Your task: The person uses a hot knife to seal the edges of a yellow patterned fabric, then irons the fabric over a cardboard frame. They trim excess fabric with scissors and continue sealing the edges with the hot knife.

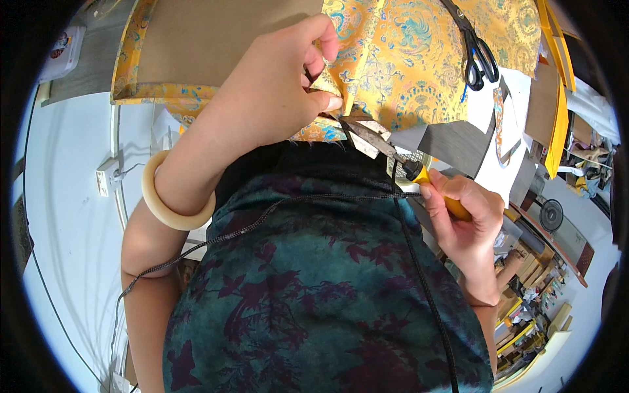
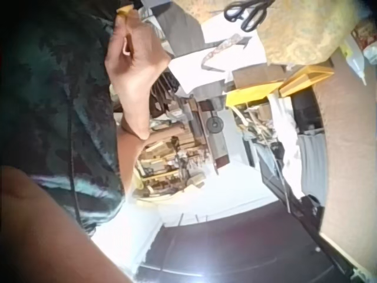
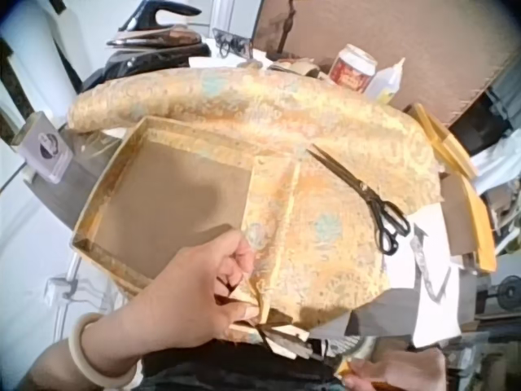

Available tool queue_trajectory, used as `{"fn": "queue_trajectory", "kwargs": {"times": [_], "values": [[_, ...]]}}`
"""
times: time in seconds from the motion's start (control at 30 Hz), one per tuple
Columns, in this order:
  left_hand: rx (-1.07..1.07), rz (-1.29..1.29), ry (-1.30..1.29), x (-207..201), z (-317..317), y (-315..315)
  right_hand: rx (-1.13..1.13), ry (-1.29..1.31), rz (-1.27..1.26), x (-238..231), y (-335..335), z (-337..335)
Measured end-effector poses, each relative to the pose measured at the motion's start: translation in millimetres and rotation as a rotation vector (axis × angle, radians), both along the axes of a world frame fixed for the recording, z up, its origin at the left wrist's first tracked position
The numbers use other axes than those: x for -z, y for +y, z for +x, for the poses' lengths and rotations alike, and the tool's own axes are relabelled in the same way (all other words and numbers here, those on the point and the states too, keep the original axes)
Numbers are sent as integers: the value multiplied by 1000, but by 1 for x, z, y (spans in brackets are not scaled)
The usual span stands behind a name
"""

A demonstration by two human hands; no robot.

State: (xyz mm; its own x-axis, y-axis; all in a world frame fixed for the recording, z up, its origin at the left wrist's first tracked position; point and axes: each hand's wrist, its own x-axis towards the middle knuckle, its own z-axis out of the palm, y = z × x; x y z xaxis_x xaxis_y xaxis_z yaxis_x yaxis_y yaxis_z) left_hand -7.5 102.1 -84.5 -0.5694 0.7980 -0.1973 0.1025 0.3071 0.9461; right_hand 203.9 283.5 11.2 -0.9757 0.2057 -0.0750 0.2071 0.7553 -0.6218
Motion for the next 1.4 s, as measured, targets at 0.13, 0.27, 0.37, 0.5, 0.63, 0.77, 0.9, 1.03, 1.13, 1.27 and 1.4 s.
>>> {"fn": "queue_trajectory", "kwargs": {"times": [0.13,0.27,0.37,0.5,0.63,0.77,0.9,1.03,1.13,1.27,1.4], "values": [[1,-1,-16,0,0,0,-66,-6,105,-7,-6,-5],[-4,-2,-7,0,1,0,-100,-36,161,-11,-8,-7],[-2,-27,-11,-2,0,0,-110,-63,165,-14,-7,-7],[16,15,-22,5,-1,-2,37,102,-78,16,12,10],[25,33,82,9,0,-1,419,138,-789,61,10,39],[64,-17,-38,3,-5,-1,506,95,-1026,84,-14,49],[62,-1,-54,6,-8,-1,333,288,-518,100,3,59],[67,9,-89,3,-6,-1,-6,381,-213,98,39,44],[59,23,-127,-1,-5,0,-148,449,-108,103,46,33],[54,17,-137,0,-5,-2,-169,508,-132,116,47,24],[63,-3,-111,-3,-4,0,-161,494,-132,118,48,20]]}}
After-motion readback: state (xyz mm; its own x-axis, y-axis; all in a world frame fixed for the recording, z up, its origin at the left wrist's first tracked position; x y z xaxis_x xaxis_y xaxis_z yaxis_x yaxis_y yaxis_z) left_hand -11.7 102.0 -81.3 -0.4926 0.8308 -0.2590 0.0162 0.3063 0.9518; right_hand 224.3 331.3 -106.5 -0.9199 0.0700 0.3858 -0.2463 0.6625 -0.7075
